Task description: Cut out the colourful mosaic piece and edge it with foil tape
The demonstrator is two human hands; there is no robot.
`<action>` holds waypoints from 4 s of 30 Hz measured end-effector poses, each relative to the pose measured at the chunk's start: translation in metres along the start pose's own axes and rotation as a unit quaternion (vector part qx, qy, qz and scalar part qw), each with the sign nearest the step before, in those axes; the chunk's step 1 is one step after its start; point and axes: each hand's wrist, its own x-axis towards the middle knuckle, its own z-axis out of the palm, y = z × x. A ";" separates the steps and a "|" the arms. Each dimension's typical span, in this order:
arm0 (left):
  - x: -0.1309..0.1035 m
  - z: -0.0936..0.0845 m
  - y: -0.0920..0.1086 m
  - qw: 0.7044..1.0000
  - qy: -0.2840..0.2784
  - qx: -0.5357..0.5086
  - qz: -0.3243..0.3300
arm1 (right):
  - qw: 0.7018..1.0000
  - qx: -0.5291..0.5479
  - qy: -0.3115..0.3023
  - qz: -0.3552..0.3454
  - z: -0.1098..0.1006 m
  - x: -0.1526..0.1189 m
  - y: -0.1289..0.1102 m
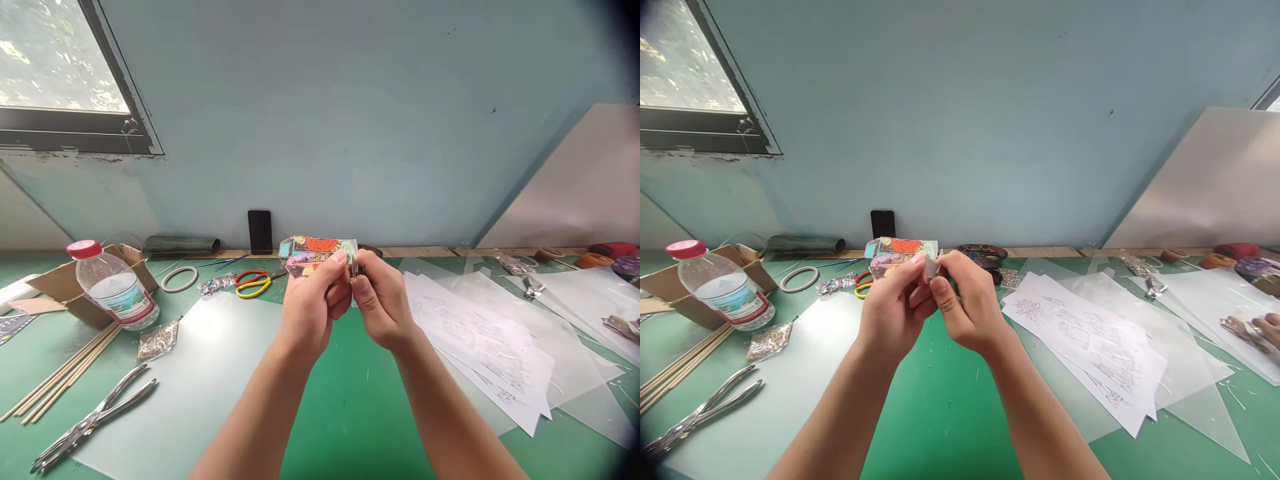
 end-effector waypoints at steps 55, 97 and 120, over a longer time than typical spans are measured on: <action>-0.004 0.007 -0.010 0.996 -0.051 -0.068 -0.011 | 0.977 0.137 0.163 0.031 0.006 -0.001 0.025; -0.001 -0.007 -0.003 0.999 -0.033 0.006 0.034 | 0.999 0.001 0.005 -0.045 -0.002 -0.002 0.012; -0.006 0.003 -0.008 0.997 -0.063 -0.054 0.004 | 0.994 0.041 0.066 -0.076 0.002 -0.003 0.017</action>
